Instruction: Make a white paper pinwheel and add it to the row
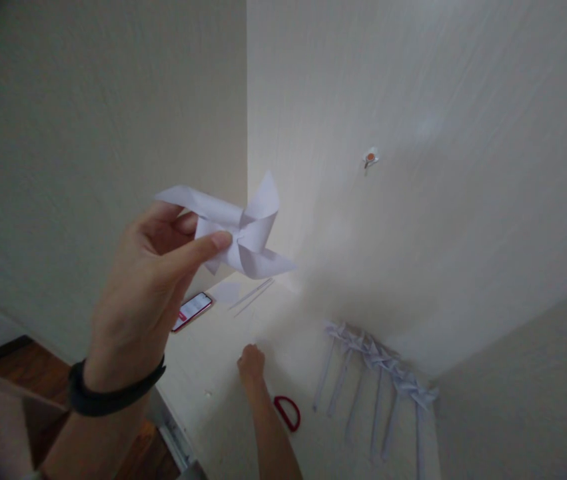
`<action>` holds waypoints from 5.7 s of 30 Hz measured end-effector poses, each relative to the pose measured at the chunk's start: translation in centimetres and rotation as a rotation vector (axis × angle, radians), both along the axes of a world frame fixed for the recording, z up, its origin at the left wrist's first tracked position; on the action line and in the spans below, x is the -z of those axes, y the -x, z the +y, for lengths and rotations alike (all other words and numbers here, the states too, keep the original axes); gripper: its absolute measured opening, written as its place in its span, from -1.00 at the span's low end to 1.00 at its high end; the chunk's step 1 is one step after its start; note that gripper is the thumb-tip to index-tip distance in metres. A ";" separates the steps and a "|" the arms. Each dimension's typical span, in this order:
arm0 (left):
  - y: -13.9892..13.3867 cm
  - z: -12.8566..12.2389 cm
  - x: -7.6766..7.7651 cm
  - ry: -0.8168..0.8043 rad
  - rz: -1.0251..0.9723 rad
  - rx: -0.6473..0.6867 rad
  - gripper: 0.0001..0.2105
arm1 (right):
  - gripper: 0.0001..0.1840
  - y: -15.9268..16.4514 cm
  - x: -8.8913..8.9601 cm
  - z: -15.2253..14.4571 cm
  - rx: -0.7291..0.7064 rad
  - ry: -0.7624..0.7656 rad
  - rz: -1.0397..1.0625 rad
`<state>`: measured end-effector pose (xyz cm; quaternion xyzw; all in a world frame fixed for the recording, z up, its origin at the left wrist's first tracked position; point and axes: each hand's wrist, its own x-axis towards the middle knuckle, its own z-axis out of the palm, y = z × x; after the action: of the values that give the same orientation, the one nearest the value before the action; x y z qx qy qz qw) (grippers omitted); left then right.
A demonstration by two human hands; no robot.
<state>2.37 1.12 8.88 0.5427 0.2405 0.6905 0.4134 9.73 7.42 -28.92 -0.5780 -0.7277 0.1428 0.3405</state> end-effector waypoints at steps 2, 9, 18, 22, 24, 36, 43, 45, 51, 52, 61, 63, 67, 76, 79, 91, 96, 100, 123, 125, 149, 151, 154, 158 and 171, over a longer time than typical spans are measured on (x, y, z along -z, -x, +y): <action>0.0 0.0 0.0 0.037 0.000 0.005 -0.87 | -0.67 -0.4 -0.7 0.6 0.047 0.247 0.020; 0.1 -0.4 -0.1 0.077 -0.054 0.050 -0.86 | -0.68 -2.8 -7.3 1.3 0.090 0.557 0.342; 0.2 -1.1 -0.7 0.050 -0.046 0.048 -0.85 | -0.58 -9.8 -23.5 -1.3 -0.106 0.175 0.887; 0.3 -1.4 -0.8 0.035 -0.069 0.058 -0.85 | -0.71 -10.4 -30.6 -6.6 -0.105 -0.083 1.043; 0.3 -1.5 -0.8 0.032 -0.065 0.076 -0.86 | -0.82 -9.8 -33.3 -9.2 -0.112 -0.203 1.045; 0.5 -2.1 -1.1 -0.055 -0.024 0.005 -0.85 | -0.76 -5.6 -38.2 -14.0 -0.073 -0.645 0.893; 0.3 -2.8 -1.5 -0.091 -0.013 -0.075 -0.82 | -0.78 -3.4 -38.7 -13.2 0.019 -0.858 0.862; 0.4 -3.0 -1.5 -0.093 -0.009 -0.078 -0.82 | -0.77 -2.9 -38.6 -13.0 0.047 -0.913 0.821; 0.4 -3.4 -1.6 -0.106 0.001 -0.072 -0.82 | -0.83 -2.6 -38.6 -12.2 0.110 -1.003 0.620; 0.4 -3.4 -1.7 -0.105 0.006 -0.077 -0.82 | -0.83 -2.7 -38.6 -12.2 0.132 -1.019 0.586; 0.6 -3.7 -1.5 -0.173 0.081 -0.175 -0.82 | -0.84 -1.7 -38.8 -12.4 0.317 -1.058 0.482; 0.6 -3.8 -1.3 -0.210 0.092 -0.200 -0.81 | -0.83 -1.3 -38.6 -12.4 0.376 -1.080 0.454; 0.5 -3.8 -1.1 -0.268 0.110 -0.257 -0.77 | -0.83 -1.1 -38.2 -12.2 0.408 -1.125 0.416; 0.4 -4.0 -1.1 -0.304 0.107 -0.302 -0.74 | -0.81 -1.0 -38.1 -12.2 0.380 -1.151 0.413; 0.3 -4.0 -1.1 -0.329 0.096 -0.318 -0.74 | -0.81 -1.0 -38.1 -12.2 0.390 -1.162 0.394; 0.3 -4.1 -1.2 -0.305 0.123 -0.338 -0.76 | -0.78 -1.2 -38.2 -12.7 0.400 -1.108 0.277; 0.4 -4.0 -1.2 -0.311 0.112 -0.348 -0.76 | -0.89 -1.7 -38.2 -12.6 0.419 -1.101 0.233; 0.4 -4.1 -1.2 -0.291 0.121 -0.347 -0.76 | -0.90 -1.8 -38.4 -12.4 0.408 -1.091 0.213; 0.0 -3.9 -1.1 -0.288 0.115 -0.376 -0.76 | -0.90 -3.1 -37.9 -13.5 0.217 -1.021 0.173; 0.0 -3.9 -1.1 -0.296 0.114 -0.372 -0.75 | -0.91 -3.0 -38.0 -13.4 0.205 -0.999 0.240; -0.1 -3.4 -0.8 -0.419 0.028 -0.454 -0.74 | -0.84 -2.4 -37.6 -13.0 0.397 -1.108 0.170; -0.1 -3.3 -0.8 -0.423 0.042 -0.458 -0.75 | -0.86 -2.3 -37.7 -13.0 0.394 -1.111 0.194; -0.1 -3.2 -0.8 -0.432 0.042 -0.466 -0.75 | -0.88 -2.2 -37.7 -13.0 0.394 -1.120 0.226; -0.1 -3.3 -0.7 -0.427 0.052 -0.471 -0.72 | -0.89 -2.2 -37.8 -13.0 0.423 -1.096 0.180; 0.3 -3.4 -0.4 -0.530 0.144 -0.559 -0.74 | -0.78 -2.1 -38.5 -13.1 0.449 -1.096 0.113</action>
<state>2.10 -2.29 9.28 0.5911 0.2207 0.7749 0.0369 11.86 -5.73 9.55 -0.4491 -0.5362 -0.2987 0.6493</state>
